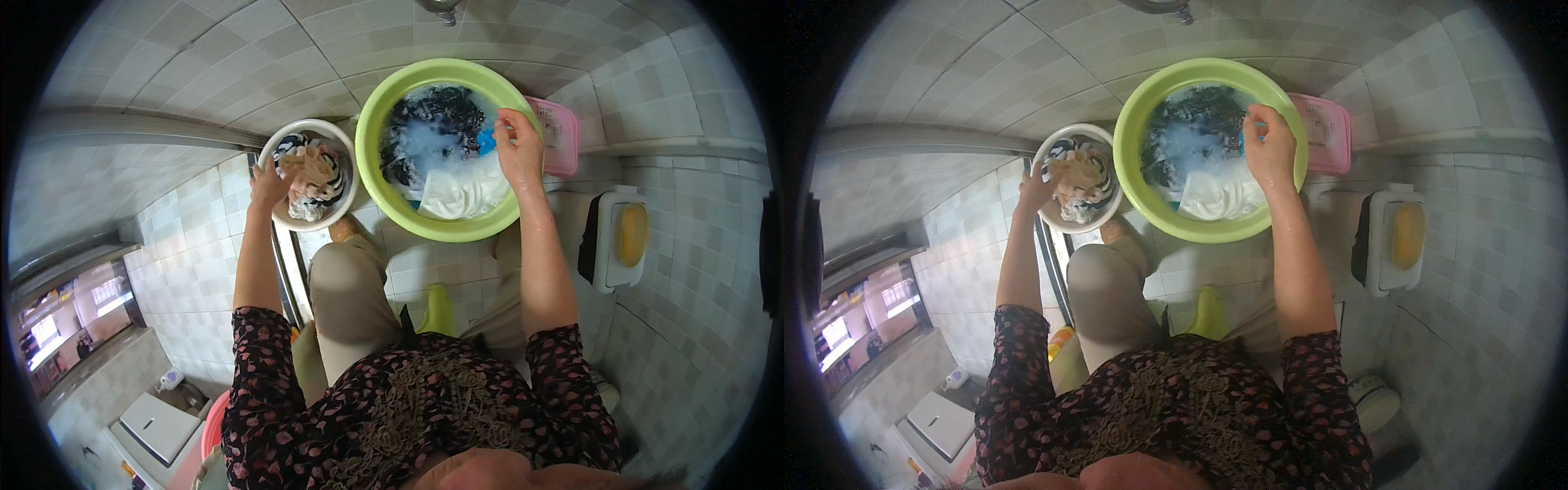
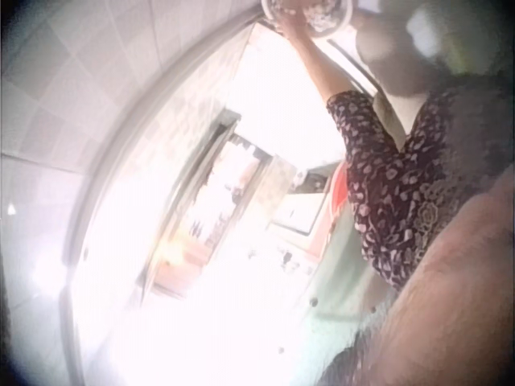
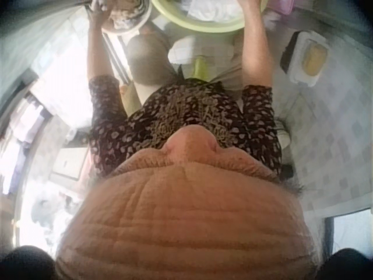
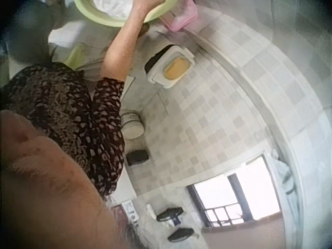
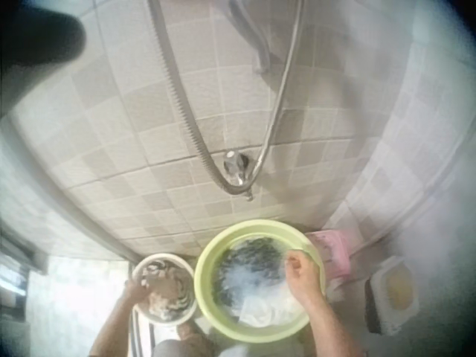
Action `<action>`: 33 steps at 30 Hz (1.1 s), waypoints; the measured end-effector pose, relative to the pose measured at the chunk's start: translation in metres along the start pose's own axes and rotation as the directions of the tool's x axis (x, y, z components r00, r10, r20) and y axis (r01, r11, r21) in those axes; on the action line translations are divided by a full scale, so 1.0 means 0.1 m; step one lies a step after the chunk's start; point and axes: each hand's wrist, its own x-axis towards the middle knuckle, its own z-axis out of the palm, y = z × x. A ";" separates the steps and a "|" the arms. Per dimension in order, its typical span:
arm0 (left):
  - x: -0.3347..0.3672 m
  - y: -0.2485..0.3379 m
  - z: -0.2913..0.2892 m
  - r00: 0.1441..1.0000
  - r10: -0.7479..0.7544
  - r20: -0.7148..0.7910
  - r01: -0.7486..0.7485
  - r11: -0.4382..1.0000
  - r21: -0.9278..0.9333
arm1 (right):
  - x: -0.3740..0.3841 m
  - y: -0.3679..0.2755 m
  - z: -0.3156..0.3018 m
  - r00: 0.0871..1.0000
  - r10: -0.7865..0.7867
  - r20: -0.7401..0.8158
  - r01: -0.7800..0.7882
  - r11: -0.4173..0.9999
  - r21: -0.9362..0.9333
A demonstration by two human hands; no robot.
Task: The person washes clothing items in a basin of water, using a sponge to apply soap and scrubbing and wringing the fabric by hand.
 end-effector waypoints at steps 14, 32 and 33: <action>0.13 3.17 -0.05 0.789 0.614 -0.018 -0.591 0.751 -0.293 | -0.02 0.10 -0.40 0.983 0.180 -0.013 -0.181 0.983 -0.014; -1.09 3.11 0.34 0.721 0.605 0.339 -0.617 0.783 -0.085 | -0.13 0.14 -0.25 0.942 0.059 0.332 0.048 0.951 -0.306; -1.21 3.11 0.30 0.717 0.635 0.287 -0.624 0.768 -0.142 | -0.16 0.19 -0.23 0.923 0.093 0.373 0.035 0.946 -0.322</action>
